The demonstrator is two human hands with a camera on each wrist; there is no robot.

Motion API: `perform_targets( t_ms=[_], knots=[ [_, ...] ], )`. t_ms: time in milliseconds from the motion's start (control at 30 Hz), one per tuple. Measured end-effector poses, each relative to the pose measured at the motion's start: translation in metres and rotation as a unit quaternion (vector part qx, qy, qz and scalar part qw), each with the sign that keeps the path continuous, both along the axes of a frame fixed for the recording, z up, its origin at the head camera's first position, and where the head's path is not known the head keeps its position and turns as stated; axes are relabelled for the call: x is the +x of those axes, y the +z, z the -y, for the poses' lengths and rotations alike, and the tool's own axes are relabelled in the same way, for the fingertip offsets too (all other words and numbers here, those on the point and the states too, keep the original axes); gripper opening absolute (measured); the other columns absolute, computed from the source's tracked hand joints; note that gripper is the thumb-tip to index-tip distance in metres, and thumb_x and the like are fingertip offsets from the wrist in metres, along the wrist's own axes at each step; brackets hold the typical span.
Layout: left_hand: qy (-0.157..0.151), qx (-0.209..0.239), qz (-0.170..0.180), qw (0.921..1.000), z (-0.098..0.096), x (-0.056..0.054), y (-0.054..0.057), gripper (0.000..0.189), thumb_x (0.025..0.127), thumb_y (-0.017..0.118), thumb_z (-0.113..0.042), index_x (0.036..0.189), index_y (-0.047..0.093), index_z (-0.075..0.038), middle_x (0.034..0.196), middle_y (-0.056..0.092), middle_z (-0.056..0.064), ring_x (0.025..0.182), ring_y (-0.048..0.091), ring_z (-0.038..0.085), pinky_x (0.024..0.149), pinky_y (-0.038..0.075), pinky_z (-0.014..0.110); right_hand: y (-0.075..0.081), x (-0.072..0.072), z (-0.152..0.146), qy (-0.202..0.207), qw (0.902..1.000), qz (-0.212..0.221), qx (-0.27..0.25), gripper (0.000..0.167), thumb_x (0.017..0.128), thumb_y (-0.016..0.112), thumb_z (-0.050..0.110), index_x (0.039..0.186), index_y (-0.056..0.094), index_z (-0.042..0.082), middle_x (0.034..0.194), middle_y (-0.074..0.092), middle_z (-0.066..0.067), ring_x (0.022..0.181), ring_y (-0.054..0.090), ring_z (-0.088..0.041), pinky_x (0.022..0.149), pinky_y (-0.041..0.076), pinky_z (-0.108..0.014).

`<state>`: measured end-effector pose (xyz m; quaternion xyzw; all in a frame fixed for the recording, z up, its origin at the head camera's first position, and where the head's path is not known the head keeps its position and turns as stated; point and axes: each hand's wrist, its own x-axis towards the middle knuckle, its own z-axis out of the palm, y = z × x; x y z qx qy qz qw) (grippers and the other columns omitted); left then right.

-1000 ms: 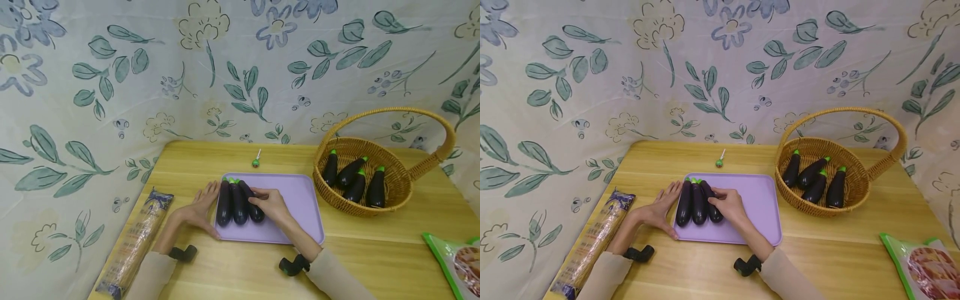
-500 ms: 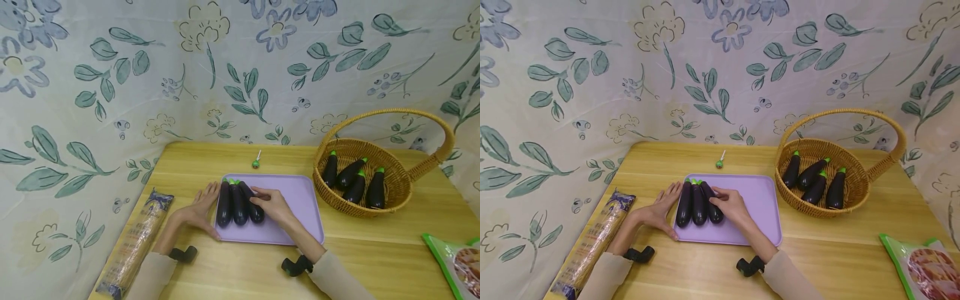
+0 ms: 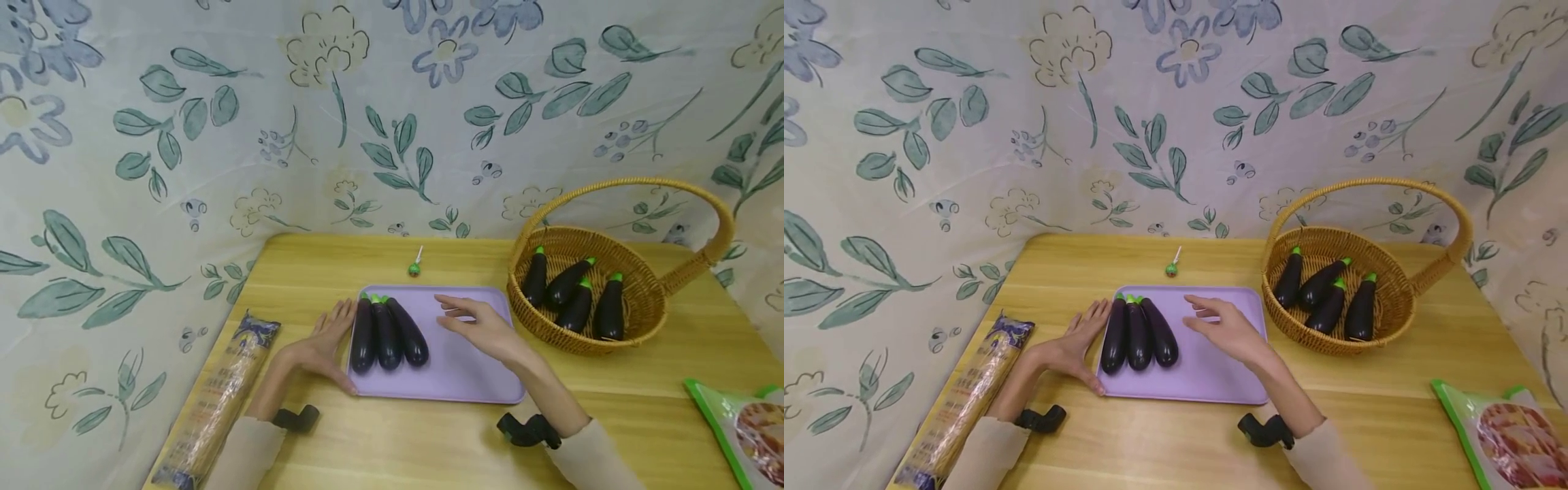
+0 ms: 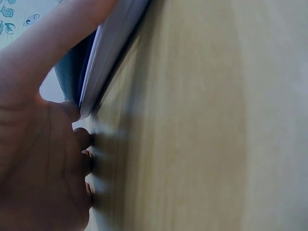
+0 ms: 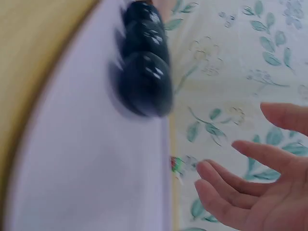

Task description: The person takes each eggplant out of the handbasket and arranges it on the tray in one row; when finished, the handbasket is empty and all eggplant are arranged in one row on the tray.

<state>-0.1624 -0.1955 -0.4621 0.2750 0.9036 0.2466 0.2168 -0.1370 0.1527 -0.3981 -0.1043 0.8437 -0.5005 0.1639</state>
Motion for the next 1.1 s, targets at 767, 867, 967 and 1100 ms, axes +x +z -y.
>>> perform_targets(
  t_ms=[767, 867, 967, 1100],
  knots=[
    [0.005, 0.005, 0.003, 1.0000, 0.003, 0.002, -0.002, 0.161, 0.057, 0.099, -0.051, 0.164, -0.012, -0.002, 0.170, -0.020, 0.024, 0.159, -0.017, 0.043, 0.127, -0.010, 0.066, 0.036, 0.004, -0.167, -0.167, 0.9773, -0.039, 0.124, 0.073, 0.110, 0.043, 0.046, 0.166, 0.018, 0.008, 0.161, 0.026, -0.041, 0.142, 0.029, -0.062, 0.103, 0.038, -0.077],
    [0.004, 0.007, 0.004, 1.0000, 0.003, 0.002, -0.002, 0.161, 0.057, 0.099, -0.051, 0.164, -0.012, -0.002, 0.170, -0.019, 0.024, 0.159, -0.017, 0.043, 0.127, -0.010, 0.066, 0.027, 0.002, -0.179, -0.187, 0.9745, -0.011, 0.124, 0.074, 0.110, 0.040, 0.047, 0.167, 0.012, 0.008, 0.163, 0.015, -0.043, 0.145, 0.022, -0.065, 0.104, 0.035, -0.080],
    [0.004, 0.008, 0.003, 1.0000, 0.003, 0.002, -0.002, 0.161, 0.057, 0.099, -0.051, 0.164, -0.012, -0.002, 0.170, -0.020, 0.024, 0.159, -0.017, 0.043, 0.127, -0.010, 0.066, 0.020, -0.001, -0.186, -0.198, 0.9713, 0.000, 0.132, 0.076, 0.110, 0.038, 0.046, 0.167, 0.005, 0.008, 0.163, 0.005, -0.045, 0.146, 0.015, -0.067, 0.103, 0.031, -0.083],
    [0.005, 0.010, 0.002, 0.9999, 0.003, 0.002, -0.002, 0.162, 0.057, 0.099, -0.051, 0.164, -0.012, -0.002, 0.170, -0.020, 0.024, 0.159, -0.017, 0.043, 0.127, -0.010, 0.066, 0.014, -0.004, -0.191, -0.200, 0.9697, 0.009, 0.139, 0.081, 0.111, 0.035, 0.045, 0.164, -0.008, 0.004, 0.163, -0.015, -0.041, 0.147, -0.013, -0.067, 0.108, 0.013, -0.089]
  ],
)
